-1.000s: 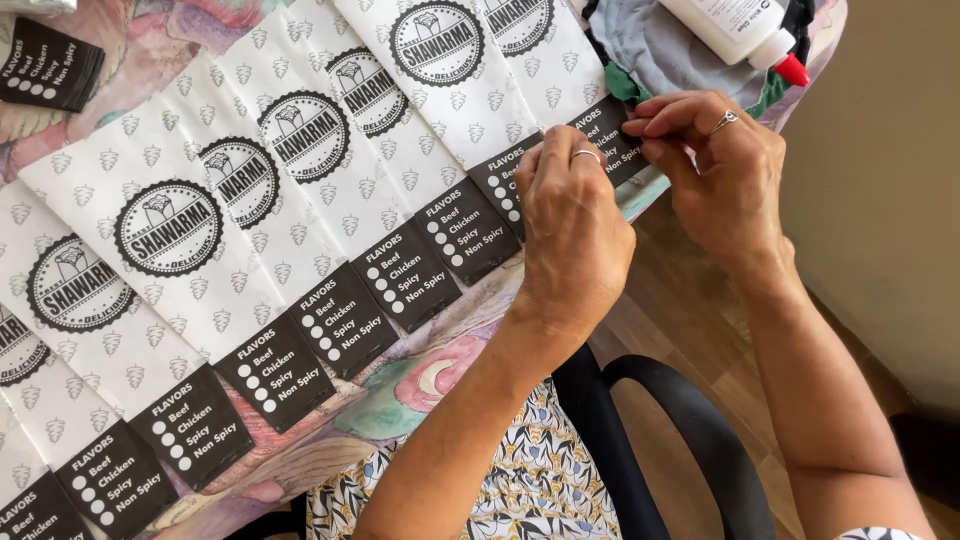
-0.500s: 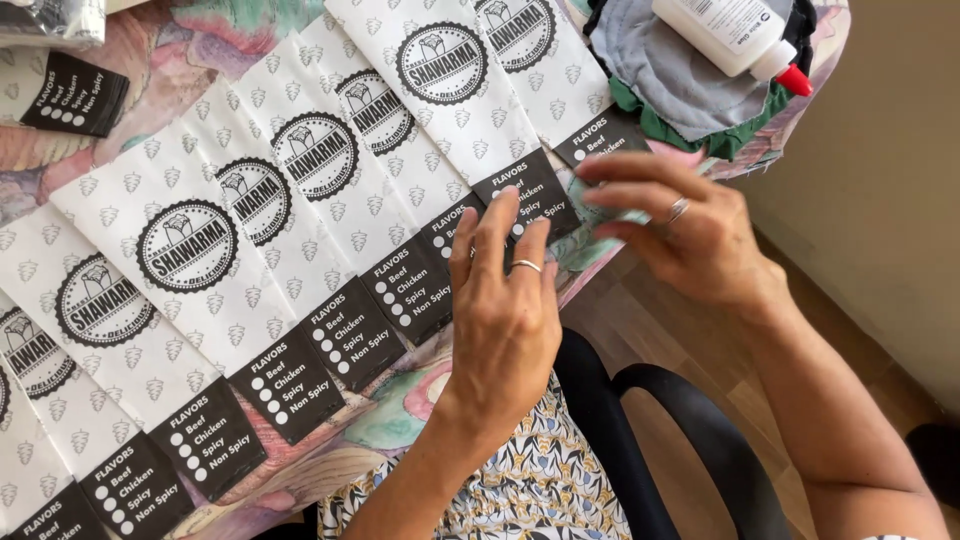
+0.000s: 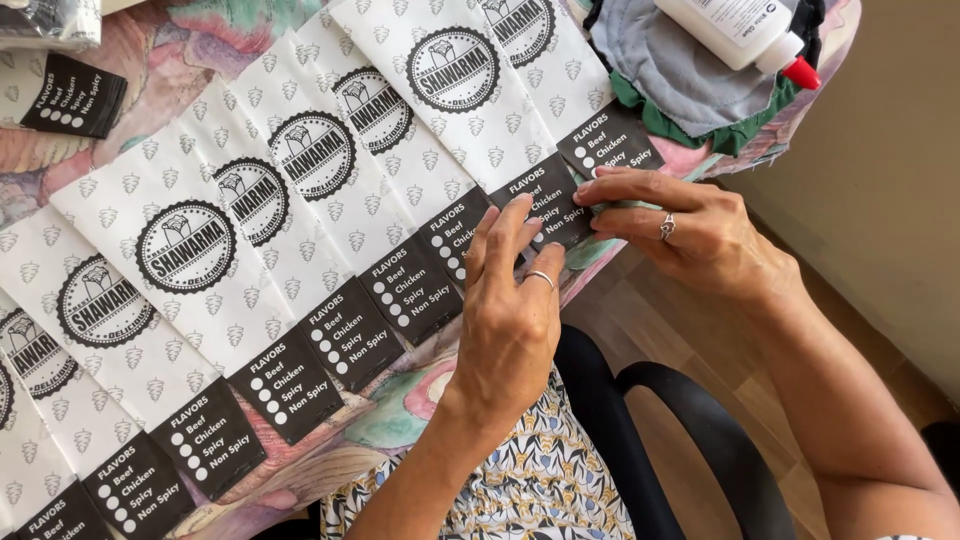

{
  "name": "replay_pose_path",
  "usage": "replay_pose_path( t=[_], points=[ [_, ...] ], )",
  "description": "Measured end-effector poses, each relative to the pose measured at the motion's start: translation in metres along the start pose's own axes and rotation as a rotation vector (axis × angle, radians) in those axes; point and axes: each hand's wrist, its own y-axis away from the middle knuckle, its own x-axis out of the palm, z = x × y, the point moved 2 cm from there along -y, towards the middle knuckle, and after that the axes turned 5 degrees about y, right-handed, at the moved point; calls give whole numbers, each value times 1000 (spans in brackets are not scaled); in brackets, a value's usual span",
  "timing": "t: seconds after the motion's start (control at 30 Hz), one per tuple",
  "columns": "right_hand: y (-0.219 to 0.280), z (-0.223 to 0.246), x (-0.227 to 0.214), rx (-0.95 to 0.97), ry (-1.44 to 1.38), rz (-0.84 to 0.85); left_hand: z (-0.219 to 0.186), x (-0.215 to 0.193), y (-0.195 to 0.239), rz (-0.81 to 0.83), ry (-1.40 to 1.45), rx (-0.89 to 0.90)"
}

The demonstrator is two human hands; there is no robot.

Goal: The person arranges printed paper labels on a table, then applies glue from a bottle to the edges of the labels and presses them down to adhere them to the surface.

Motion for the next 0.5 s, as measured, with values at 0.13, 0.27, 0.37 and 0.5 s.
replay_pose_path(
  t=[0.13, 0.27, 0.37, 0.5],
  points=[
    [-4, 5, 2, 70, -54, -30, -1, 3, -1, -53, -49, 34],
    [-7, 8, 8, 124, -43, -77, -3, 5, -7, -53, -100, 9],
    [-14, 16, 9, 214, -58, -151, -1, 8, -14, -21, -79, -108],
    [-14, 18, 9, 321, -30, -175, 9, 6, -18, -110, 88, -306]
  ],
)
